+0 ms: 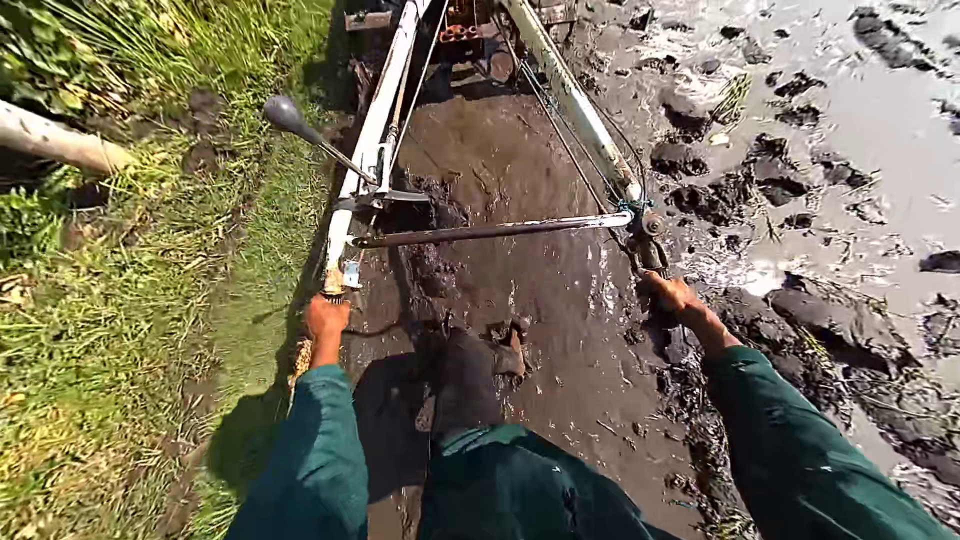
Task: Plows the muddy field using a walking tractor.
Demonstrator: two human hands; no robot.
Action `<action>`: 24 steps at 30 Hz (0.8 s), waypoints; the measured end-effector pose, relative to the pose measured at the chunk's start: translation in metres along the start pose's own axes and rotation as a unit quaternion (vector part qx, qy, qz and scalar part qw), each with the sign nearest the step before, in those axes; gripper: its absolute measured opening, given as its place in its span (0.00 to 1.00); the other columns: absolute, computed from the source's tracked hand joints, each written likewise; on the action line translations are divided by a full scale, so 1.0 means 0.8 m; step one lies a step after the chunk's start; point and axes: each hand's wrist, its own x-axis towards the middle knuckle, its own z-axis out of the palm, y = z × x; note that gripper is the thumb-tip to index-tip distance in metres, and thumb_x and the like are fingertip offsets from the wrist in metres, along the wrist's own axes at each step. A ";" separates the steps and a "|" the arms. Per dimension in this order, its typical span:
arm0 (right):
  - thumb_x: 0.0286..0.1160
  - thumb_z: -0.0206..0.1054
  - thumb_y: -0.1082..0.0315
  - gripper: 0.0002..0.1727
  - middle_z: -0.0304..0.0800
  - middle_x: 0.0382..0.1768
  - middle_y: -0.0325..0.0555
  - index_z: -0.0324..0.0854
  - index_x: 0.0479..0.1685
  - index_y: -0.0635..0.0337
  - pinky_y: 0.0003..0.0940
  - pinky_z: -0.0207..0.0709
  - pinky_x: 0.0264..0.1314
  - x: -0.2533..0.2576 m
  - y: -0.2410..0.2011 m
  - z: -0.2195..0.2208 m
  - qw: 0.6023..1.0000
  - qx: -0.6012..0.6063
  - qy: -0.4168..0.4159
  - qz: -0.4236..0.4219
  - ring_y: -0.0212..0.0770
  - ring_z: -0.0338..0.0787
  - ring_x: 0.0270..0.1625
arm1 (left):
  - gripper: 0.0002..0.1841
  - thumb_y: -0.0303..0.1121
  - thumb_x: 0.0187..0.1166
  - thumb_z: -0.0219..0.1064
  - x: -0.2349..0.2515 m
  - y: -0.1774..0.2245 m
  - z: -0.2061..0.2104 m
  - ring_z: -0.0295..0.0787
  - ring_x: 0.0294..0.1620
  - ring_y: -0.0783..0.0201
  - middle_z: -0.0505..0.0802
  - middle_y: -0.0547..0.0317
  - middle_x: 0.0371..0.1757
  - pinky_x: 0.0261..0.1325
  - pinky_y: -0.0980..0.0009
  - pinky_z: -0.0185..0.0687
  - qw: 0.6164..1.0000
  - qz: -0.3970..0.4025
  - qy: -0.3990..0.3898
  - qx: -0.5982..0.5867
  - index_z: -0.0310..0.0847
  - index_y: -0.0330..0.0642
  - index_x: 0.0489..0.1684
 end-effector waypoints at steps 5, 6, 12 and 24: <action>0.92 0.45 0.44 0.31 0.84 0.37 0.46 0.80 0.56 0.64 0.42 0.77 0.40 0.105 -0.066 -0.034 1.000 0.003 -0.021 0.017 0.38 0.81 0.32 | 0.28 0.38 0.76 0.74 0.075 0.091 0.009 0.82 0.73 0.35 0.87 0.27 0.67 0.77 0.39 0.71 1.000 -0.018 -0.008 -0.005 0.79 0.26 0.69; 0.93 0.42 0.45 0.30 0.85 0.35 0.45 0.80 0.54 0.63 0.41 0.78 0.38 0.124 -0.084 -0.034 0.999 0.019 -0.026 0.020 0.38 0.82 0.31 | 0.27 0.38 0.76 0.74 0.091 0.110 0.008 0.83 0.72 0.34 0.87 0.27 0.66 0.76 0.38 0.72 1.000 -0.021 -0.002 -0.010 0.79 0.26 0.68; 0.94 0.46 0.52 0.27 0.84 0.33 0.47 0.77 0.57 0.71 0.38 0.80 0.41 0.236 -0.196 -0.044 0.998 0.034 0.048 0.009 0.36 0.84 0.32 | 0.25 0.37 0.76 0.75 0.188 0.227 0.015 0.85 0.68 0.31 0.89 0.25 0.61 0.73 0.36 0.74 0.999 -0.028 -0.015 -0.041 0.82 0.25 0.64; 0.89 0.54 0.42 0.33 0.86 0.34 0.53 0.80 0.55 0.71 0.47 0.81 0.41 0.352 -0.386 0.041 0.998 -0.014 0.045 0.029 0.44 0.85 0.32 | 0.28 0.36 0.78 0.72 0.421 0.337 -0.037 0.81 0.74 0.33 0.86 0.26 0.68 0.76 0.37 0.71 1.000 -0.027 0.011 -0.007 0.76 0.25 0.72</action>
